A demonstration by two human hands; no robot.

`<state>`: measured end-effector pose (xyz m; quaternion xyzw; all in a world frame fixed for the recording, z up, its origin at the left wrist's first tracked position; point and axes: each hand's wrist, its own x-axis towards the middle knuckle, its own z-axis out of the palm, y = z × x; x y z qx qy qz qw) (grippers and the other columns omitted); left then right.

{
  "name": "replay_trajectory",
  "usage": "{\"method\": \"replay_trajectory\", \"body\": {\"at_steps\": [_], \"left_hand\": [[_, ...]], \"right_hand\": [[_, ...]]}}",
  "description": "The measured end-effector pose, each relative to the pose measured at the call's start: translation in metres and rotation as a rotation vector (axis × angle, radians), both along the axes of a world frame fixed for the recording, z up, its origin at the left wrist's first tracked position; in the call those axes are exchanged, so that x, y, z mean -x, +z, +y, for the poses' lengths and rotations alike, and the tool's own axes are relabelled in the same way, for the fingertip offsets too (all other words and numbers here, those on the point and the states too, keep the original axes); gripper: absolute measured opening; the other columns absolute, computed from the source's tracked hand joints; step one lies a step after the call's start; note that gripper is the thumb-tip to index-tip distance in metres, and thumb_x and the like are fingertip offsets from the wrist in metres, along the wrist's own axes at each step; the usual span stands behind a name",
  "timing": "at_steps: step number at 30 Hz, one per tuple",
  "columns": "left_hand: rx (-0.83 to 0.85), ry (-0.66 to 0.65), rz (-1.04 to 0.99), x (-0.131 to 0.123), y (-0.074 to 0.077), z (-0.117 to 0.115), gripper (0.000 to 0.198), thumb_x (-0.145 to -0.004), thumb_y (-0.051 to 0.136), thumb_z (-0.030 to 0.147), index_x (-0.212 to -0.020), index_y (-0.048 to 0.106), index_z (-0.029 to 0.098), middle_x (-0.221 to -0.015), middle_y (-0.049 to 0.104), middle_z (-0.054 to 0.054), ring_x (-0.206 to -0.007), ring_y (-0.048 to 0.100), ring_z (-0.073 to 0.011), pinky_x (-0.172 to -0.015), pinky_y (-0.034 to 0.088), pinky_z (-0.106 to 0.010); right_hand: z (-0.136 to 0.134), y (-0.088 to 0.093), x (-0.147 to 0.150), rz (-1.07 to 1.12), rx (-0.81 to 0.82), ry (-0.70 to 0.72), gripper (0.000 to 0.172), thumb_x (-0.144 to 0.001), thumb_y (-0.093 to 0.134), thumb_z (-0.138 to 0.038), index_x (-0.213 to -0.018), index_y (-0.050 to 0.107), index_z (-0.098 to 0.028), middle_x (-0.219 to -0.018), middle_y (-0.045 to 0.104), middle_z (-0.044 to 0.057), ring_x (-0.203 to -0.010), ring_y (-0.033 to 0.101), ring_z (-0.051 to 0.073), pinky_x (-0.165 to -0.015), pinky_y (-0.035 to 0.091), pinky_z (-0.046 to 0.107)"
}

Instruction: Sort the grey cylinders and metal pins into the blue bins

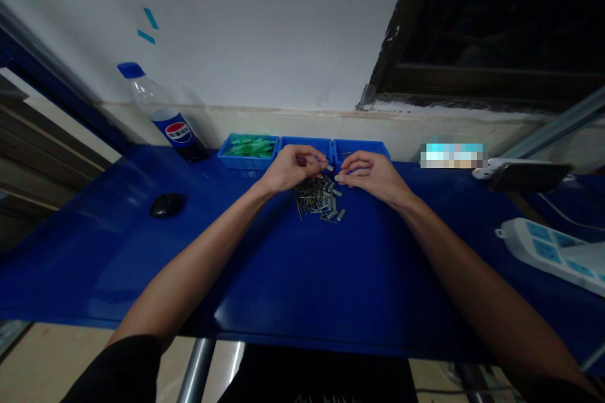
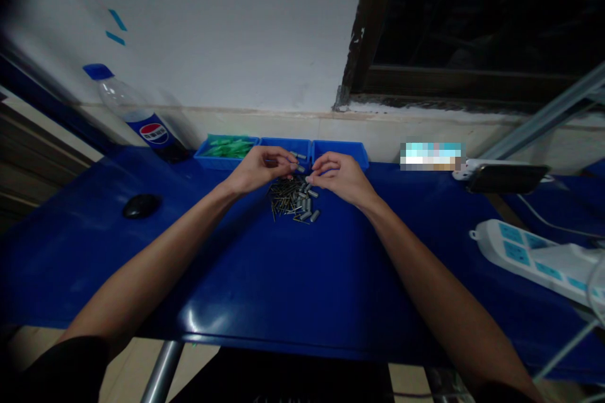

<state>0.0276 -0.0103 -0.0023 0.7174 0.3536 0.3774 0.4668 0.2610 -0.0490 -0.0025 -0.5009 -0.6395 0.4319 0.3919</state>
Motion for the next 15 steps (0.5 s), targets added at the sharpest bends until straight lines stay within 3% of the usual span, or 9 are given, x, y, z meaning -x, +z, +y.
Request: {"method": "replay_trajectory", "body": {"at_steps": [4,6,9,15], "left_hand": [[0.042,0.196,-0.114,0.005,-0.015,0.014,0.027,-0.081,0.079,0.026,-0.103,0.074,0.011,-0.085,0.079,-0.009,-0.08,0.077,-0.0188,-0.078,0.062,-0.031],[0.044,0.227,-0.139,0.006,-0.019,0.018,0.034,-0.082,0.079,0.027,-0.11,0.074,0.01,-0.094,0.08,-0.012,-0.087,0.078,-0.0201,-0.085,0.062,-0.034],[0.029,0.204,-0.115,0.007,-0.018,0.018,0.038,-0.084,0.077,0.029,-0.117,0.073,0.01,-0.102,0.08,-0.014,-0.092,0.078,-0.0205,-0.09,0.062,-0.036],[-0.031,0.047,0.006,0.005,-0.01,0.01,0.023,-0.084,0.07,0.023,-0.101,0.076,0.01,-0.097,0.08,-0.013,-0.086,0.077,-0.0193,-0.083,0.062,-0.034]], "right_hand": [[-0.002,0.001,-0.013,-0.381,0.083,0.271,0.03,-0.066,0.089,-0.039,-0.077,0.066,-0.023,-0.068,0.07,0.001,-0.066,0.068,0.02,-0.062,0.053,0.033],[-0.005,0.001,-0.015,-0.511,0.096,0.35,0.031,-0.064,0.09,-0.039,-0.075,0.065,-0.023,-0.07,0.072,0.002,-0.068,0.069,0.021,-0.062,0.051,0.034],[-0.006,-0.002,-0.011,-0.604,0.075,0.366,0.033,-0.063,0.091,-0.039,-0.073,0.064,-0.024,-0.071,0.073,0.001,-0.069,0.069,0.022,-0.063,0.05,0.034],[-0.001,-0.011,-0.009,-0.591,0.155,0.366,0.017,-0.066,0.079,-0.019,-0.075,0.065,-0.024,-0.067,0.073,0.0,-0.063,0.07,0.02,-0.062,0.052,0.035]]}}
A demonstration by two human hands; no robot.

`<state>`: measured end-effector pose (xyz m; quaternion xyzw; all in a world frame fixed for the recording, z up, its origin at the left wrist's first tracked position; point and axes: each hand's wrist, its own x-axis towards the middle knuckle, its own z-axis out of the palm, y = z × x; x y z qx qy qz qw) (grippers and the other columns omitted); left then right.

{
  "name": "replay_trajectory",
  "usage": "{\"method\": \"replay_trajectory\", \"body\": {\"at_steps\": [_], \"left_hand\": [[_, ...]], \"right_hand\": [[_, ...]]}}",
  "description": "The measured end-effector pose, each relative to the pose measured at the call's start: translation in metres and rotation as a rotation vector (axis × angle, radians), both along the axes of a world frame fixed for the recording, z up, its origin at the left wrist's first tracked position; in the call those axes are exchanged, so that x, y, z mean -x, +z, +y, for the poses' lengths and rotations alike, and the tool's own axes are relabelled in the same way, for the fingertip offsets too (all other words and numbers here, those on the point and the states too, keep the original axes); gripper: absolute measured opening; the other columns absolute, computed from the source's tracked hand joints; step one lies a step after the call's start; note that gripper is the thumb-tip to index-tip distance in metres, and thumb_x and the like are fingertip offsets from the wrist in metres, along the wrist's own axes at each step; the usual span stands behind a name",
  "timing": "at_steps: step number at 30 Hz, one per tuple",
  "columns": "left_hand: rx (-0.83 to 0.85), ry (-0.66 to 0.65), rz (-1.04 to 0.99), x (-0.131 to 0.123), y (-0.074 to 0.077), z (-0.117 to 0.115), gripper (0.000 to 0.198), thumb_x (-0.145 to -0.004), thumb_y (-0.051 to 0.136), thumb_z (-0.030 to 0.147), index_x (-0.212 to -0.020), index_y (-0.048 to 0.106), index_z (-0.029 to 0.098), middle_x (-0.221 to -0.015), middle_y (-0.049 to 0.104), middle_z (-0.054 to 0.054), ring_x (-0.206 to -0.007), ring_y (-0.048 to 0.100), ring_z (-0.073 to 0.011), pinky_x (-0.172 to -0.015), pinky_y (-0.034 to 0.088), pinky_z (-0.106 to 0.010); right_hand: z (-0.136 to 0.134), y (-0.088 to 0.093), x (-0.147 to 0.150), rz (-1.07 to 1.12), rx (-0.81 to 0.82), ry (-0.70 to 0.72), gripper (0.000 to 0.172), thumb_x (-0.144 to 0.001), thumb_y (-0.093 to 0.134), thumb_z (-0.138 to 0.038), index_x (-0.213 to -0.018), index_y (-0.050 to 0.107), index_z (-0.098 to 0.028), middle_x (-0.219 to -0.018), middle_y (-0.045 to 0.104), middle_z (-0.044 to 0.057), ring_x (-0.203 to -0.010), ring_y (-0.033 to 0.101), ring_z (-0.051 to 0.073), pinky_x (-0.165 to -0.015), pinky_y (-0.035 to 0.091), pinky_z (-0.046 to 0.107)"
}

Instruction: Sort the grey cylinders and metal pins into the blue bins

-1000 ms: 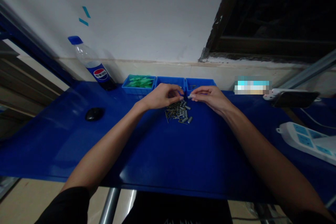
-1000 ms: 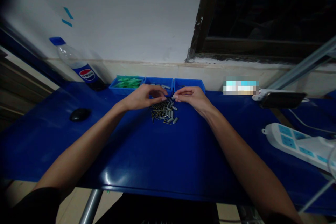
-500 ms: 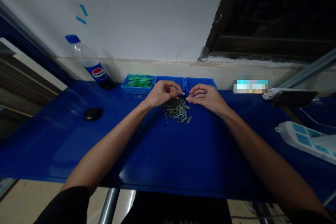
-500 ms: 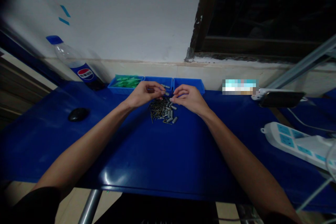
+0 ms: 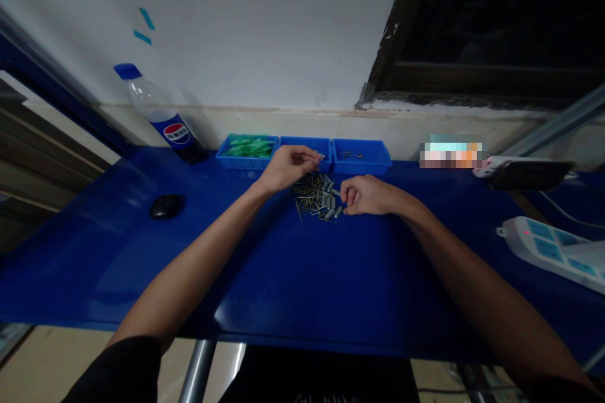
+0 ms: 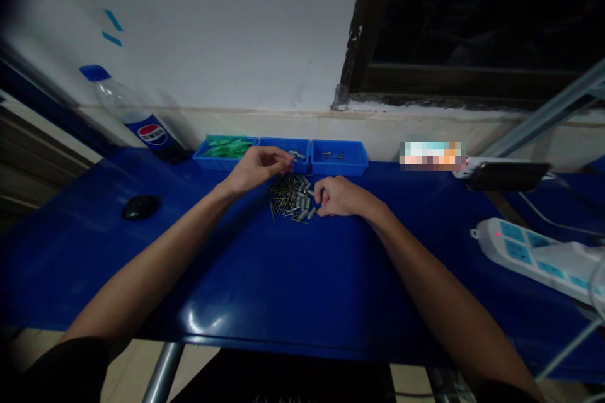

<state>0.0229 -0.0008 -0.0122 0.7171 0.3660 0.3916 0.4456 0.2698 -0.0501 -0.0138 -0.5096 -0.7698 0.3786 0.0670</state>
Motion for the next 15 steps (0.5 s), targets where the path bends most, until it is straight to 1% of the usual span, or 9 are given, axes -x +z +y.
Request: {"method": "replay_trajectory", "body": {"at_steps": [1,3,5,7,8,10,12,15], "left_hand": [[-0.008,-0.022,0.012,-0.001,0.0,-0.001,0.022,-0.083,0.07,0.022,-0.1,0.076,0.01,-0.095,0.08,-0.013,-0.085,0.077,-0.0191,-0.083,0.062,-0.034],[-0.022,-0.051,0.034,-0.001,0.0,-0.001,0.022,-0.082,0.07,0.021,-0.1,0.076,0.011,-0.092,0.08,-0.012,-0.083,0.076,-0.019,-0.082,0.062,-0.034],[-0.039,-0.063,0.056,-0.002,0.001,-0.002,0.022,-0.082,0.07,0.022,-0.099,0.077,0.011,-0.092,0.08,-0.011,-0.083,0.076,-0.0189,-0.082,0.062,-0.034],[-0.058,-0.069,0.069,-0.002,0.002,-0.003,0.021,-0.082,0.07,0.023,-0.098,0.077,0.012,-0.092,0.08,-0.011,-0.083,0.076,-0.0186,-0.082,0.062,-0.034],[-0.068,-0.071,0.07,-0.002,0.002,-0.004,0.021,-0.082,0.07,0.023,-0.098,0.077,0.012,-0.093,0.08,-0.011,-0.083,0.076,-0.0184,-0.082,0.062,-0.033],[-0.086,-0.067,0.07,-0.002,0.003,-0.004,0.021,-0.082,0.07,0.024,-0.097,0.077,0.012,-0.094,0.08,-0.011,-0.082,0.076,-0.018,-0.082,0.062,-0.033],[-0.093,-0.062,0.073,-0.002,0.004,-0.004,0.02,-0.082,0.07,0.024,-0.096,0.077,0.012,-0.094,0.081,-0.011,-0.082,0.076,-0.0178,-0.081,0.062,-0.033],[-0.095,-0.064,0.077,-0.002,0.004,-0.004,0.02,-0.081,0.069,0.024,-0.095,0.077,0.013,-0.095,0.081,-0.011,-0.082,0.076,-0.0178,-0.081,0.062,-0.032]], "right_hand": [[0.0,0.0,0.0,-0.001,0.003,0.006,0.016,-0.066,0.078,-0.018,-0.075,0.066,-0.024,-0.067,0.073,0.0,-0.062,0.07,0.02,-0.062,0.052,0.035],[-0.002,0.002,0.0,0.006,0.006,0.021,0.017,-0.066,0.081,-0.023,-0.077,0.068,-0.024,-0.07,0.074,0.001,-0.065,0.071,0.021,-0.062,0.052,0.035],[-0.004,0.003,0.002,0.009,-0.002,0.022,0.025,-0.065,0.087,-0.032,-0.081,0.07,-0.024,-0.073,0.076,0.002,-0.068,0.072,0.022,-0.061,0.052,0.034],[-0.006,0.002,0.005,-0.001,-0.014,0.005,0.032,-0.064,0.089,-0.038,-0.084,0.07,-0.022,-0.074,0.075,0.003,-0.066,0.071,0.022,-0.059,0.051,0.034],[-0.006,0.0,0.007,-0.008,-0.021,-0.004,0.031,-0.065,0.088,-0.038,-0.085,0.07,-0.022,-0.073,0.075,0.003,-0.063,0.07,0.021,-0.058,0.05,0.033],[-0.005,-0.003,0.009,-0.012,-0.031,-0.013,0.025,-0.066,0.085,-0.032,-0.083,0.071,-0.021,-0.071,0.074,0.002,-0.06,0.068,0.019,-0.057,0.05,0.032],[-0.004,-0.005,0.01,-0.013,-0.046,-0.01,0.019,-0.065,0.083,-0.025,-0.081,0.073,-0.021,-0.071,0.074,0.001,-0.063,0.069,0.018,-0.059,0.05,0.031],[-0.003,-0.003,0.008,-0.058,-0.105,-0.011,0.02,-0.061,0.083,-0.019,-0.079,0.075,-0.022,-0.073,0.074,0.001,-0.068,0.07,0.019,-0.063,0.051,0.031]]}}
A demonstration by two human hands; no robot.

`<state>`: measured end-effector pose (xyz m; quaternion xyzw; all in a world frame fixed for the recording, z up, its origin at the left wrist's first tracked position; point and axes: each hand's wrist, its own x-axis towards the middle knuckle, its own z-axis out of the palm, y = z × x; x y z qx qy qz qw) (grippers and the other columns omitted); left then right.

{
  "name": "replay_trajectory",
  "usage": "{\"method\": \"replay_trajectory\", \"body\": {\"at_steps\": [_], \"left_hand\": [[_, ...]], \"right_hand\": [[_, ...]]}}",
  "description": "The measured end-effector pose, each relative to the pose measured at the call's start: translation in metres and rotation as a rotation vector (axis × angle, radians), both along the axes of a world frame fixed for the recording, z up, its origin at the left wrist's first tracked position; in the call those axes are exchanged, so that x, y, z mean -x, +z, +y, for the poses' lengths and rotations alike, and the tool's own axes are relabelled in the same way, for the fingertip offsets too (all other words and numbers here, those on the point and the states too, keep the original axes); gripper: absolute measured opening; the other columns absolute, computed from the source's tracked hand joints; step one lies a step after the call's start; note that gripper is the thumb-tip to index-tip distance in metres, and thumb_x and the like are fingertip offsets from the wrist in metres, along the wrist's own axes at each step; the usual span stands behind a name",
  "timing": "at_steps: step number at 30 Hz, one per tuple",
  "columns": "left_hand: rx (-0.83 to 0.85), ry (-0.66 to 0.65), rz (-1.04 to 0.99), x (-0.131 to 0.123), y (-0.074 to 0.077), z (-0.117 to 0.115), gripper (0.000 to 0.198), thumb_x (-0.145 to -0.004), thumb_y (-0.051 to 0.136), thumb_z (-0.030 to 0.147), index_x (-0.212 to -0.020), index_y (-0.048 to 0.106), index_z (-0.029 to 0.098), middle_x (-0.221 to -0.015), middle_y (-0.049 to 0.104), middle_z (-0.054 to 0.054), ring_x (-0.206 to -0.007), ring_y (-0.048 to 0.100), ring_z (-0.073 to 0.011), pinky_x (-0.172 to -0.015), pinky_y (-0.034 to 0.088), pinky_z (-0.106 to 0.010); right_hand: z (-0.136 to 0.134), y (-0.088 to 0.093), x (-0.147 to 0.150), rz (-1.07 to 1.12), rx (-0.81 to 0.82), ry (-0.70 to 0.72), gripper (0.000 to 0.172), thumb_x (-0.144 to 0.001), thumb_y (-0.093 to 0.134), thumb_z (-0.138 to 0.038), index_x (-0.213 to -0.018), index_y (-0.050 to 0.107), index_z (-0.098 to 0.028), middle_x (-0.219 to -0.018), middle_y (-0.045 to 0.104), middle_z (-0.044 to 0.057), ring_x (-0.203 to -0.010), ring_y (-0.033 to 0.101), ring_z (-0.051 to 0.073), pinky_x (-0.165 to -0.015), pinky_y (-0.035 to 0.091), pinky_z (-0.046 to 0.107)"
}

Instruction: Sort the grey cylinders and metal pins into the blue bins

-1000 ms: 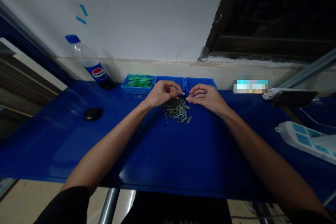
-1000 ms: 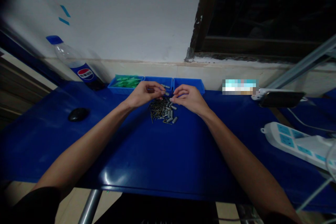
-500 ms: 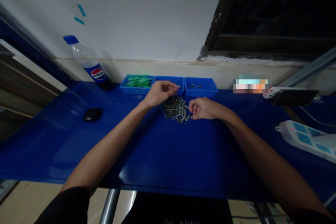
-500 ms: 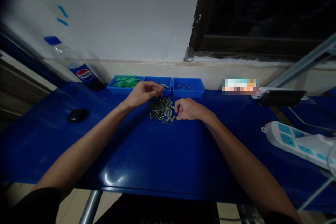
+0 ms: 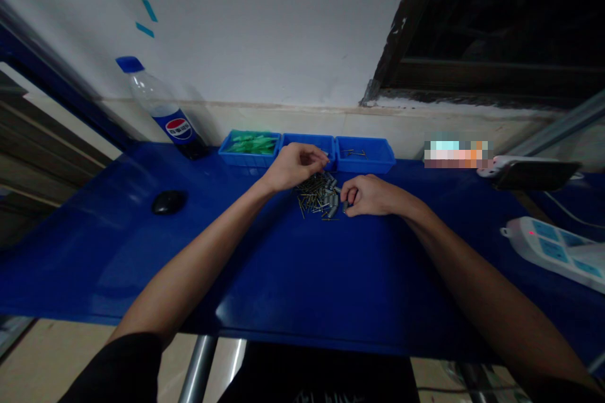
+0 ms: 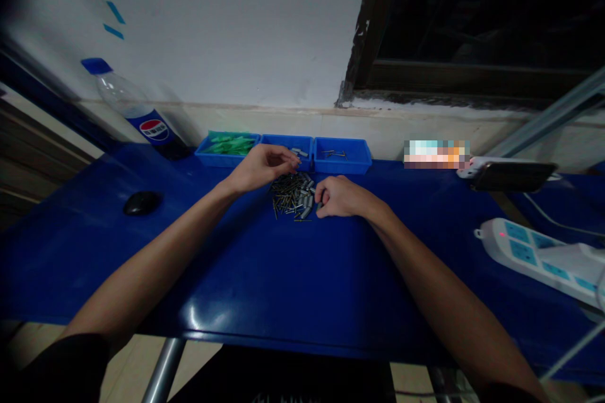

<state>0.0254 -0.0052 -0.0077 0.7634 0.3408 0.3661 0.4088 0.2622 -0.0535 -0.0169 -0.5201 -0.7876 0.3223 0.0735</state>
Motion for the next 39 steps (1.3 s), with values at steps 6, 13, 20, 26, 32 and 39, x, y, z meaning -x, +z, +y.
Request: {"method": "replay_trajectory", "body": {"at_steps": [6,13,20,26,32,39], "left_hand": [[-0.008,-0.006,0.008,-0.001,0.003,-0.003,0.02,-0.081,0.069,0.025,-0.095,0.078,0.013,-0.095,0.081,-0.011,-0.083,0.076,-0.0177,-0.081,0.062,-0.032],[-0.025,-0.026,0.05,0.0,0.005,-0.003,0.021,-0.083,0.069,0.025,-0.097,0.078,0.013,-0.098,0.081,-0.011,-0.083,0.075,-0.0172,-0.079,0.061,-0.031],[0.057,-0.101,0.049,-0.003,0.003,-0.007,0.027,-0.087,0.073,0.032,-0.106,0.075,0.013,-0.087,0.079,-0.009,-0.076,0.074,-0.016,-0.074,0.06,-0.03],[0.121,-0.075,-0.063,-0.008,0.001,-0.01,0.019,-0.087,0.074,0.028,-0.099,0.071,0.013,-0.083,0.077,-0.008,-0.075,0.074,-0.0161,-0.074,0.059,-0.031],[0.18,-0.088,-0.071,-0.012,0.004,-0.016,0.024,-0.087,0.077,0.032,-0.1,0.07,0.012,-0.08,0.077,-0.007,-0.073,0.073,-0.0151,-0.074,0.058,-0.031],[0.255,0.072,-0.218,-0.012,0.001,-0.011,0.022,-0.082,0.08,0.024,-0.097,0.069,0.013,-0.077,0.077,-0.007,-0.074,0.075,-0.0169,-0.078,0.061,-0.034]], "right_hand": [[0.0,0.008,-0.005,-0.046,-0.016,-0.062,0.019,-0.061,0.083,-0.015,-0.07,0.069,-0.023,-0.072,0.074,0.001,-0.07,0.071,0.022,-0.065,0.05,0.033],[0.011,0.013,-0.019,0.278,0.044,-0.159,0.018,-0.065,0.087,-0.026,-0.076,0.073,-0.023,-0.078,0.074,0.003,-0.073,0.071,0.021,-0.069,0.054,0.035],[0.01,0.014,-0.007,0.711,-0.073,-0.385,0.019,-0.068,0.089,-0.031,-0.08,0.076,-0.024,-0.092,0.078,0.005,-0.092,0.074,0.024,-0.094,0.058,0.045],[0.009,0.008,0.007,0.853,-0.125,-0.389,0.027,-0.067,0.09,-0.034,-0.082,0.071,-0.023,-0.097,0.078,0.006,-0.098,0.075,0.025,-0.099,0.058,0.047],[0.002,0.013,0.013,0.87,-0.109,-0.367,0.035,-0.063,0.092,-0.038,-0.084,0.068,-0.023,-0.095,0.078,0.006,-0.089,0.076,0.023,-0.095,0.06,0.046],[0.006,0.011,0.008,0.752,-0.115,-0.31,0.027,-0.07,0.086,-0.033,-0.088,0.067,-0.024,-0.104,0.078,0.007,-0.092,0.076,0.023,-0.092,0.06,0.043]]}}
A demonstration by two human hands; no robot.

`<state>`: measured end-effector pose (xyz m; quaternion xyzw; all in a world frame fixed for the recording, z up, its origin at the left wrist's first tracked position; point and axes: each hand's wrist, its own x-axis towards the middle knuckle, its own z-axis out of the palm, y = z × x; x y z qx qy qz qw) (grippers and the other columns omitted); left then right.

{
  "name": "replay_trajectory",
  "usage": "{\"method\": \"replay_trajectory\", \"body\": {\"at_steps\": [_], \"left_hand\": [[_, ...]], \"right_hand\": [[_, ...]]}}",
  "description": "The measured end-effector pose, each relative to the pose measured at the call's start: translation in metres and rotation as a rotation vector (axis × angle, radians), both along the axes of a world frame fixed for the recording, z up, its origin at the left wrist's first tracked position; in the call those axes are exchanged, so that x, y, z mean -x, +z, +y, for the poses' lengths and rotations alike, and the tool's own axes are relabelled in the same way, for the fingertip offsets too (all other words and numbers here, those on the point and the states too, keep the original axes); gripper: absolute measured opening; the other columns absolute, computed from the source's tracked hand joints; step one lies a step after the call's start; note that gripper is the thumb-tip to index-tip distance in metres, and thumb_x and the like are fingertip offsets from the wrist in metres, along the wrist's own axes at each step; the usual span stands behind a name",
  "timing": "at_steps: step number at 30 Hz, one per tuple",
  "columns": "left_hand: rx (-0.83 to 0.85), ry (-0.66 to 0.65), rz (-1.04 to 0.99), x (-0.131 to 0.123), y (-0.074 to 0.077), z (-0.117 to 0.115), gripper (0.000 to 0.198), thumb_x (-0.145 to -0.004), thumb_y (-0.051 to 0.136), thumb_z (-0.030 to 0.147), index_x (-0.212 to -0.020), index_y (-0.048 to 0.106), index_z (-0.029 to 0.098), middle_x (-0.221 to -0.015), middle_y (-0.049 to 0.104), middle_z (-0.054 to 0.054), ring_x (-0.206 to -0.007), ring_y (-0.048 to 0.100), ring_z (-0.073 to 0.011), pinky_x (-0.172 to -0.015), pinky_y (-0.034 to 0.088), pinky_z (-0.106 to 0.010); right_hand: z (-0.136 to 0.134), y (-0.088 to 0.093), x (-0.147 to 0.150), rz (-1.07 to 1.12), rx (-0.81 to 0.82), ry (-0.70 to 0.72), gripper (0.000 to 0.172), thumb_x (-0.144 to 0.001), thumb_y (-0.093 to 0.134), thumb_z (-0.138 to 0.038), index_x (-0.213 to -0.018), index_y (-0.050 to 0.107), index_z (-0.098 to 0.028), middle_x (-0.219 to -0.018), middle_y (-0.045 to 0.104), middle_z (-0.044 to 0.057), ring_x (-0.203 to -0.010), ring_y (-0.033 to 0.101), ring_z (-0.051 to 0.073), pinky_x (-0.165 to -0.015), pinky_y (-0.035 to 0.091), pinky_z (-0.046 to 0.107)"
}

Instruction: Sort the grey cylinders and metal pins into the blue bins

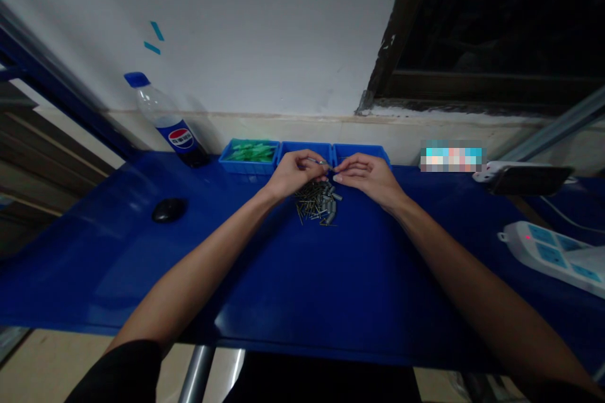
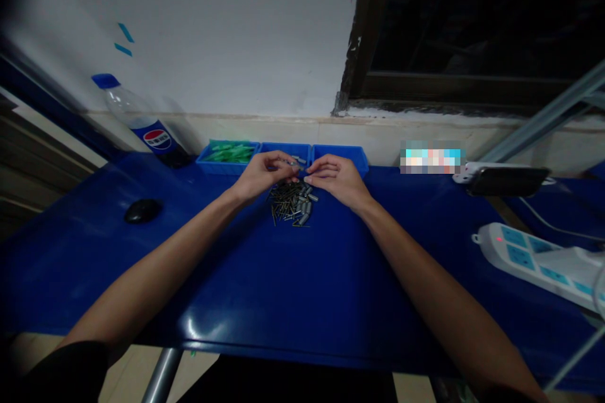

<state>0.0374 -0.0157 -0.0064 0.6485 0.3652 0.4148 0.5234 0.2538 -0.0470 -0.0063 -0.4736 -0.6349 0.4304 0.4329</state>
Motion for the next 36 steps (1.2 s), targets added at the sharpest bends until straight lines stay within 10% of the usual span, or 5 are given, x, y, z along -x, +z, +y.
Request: {"method": "replay_trajectory", "body": {"at_steps": [8,36], "left_hand": [[0.118,0.201,-0.249,0.007,-0.013,0.017,0.027,-0.085,0.076,0.015,-0.111,0.067,0.013,-0.095,0.081,-0.009,-0.093,0.079,-0.0197,-0.098,0.061,-0.039],[-0.122,-0.113,0.079,0.009,-0.002,0.008,0.019,-0.079,0.064,0.014,-0.095,0.075,0.014,-0.08,0.078,-0.007,-0.076,0.073,-0.0162,-0.074,0.056,-0.031]], "right_hand": [[0.011,-0.021,-0.017,-0.48,-0.027,0.131,0.016,-0.076,0.081,-0.027,-0.088,0.071,-0.021,-0.087,0.076,0.005,-0.075,0.071,0.02,-0.068,0.055,0.034],[0.012,-0.035,-0.017,-0.704,-0.04,0.112,0.035,-0.068,0.076,-0.019,-0.103,0.081,-0.016,-0.078,0.077,0.005,-0.069,0.071,0.022,-0.066,0.054,0.034]]}}
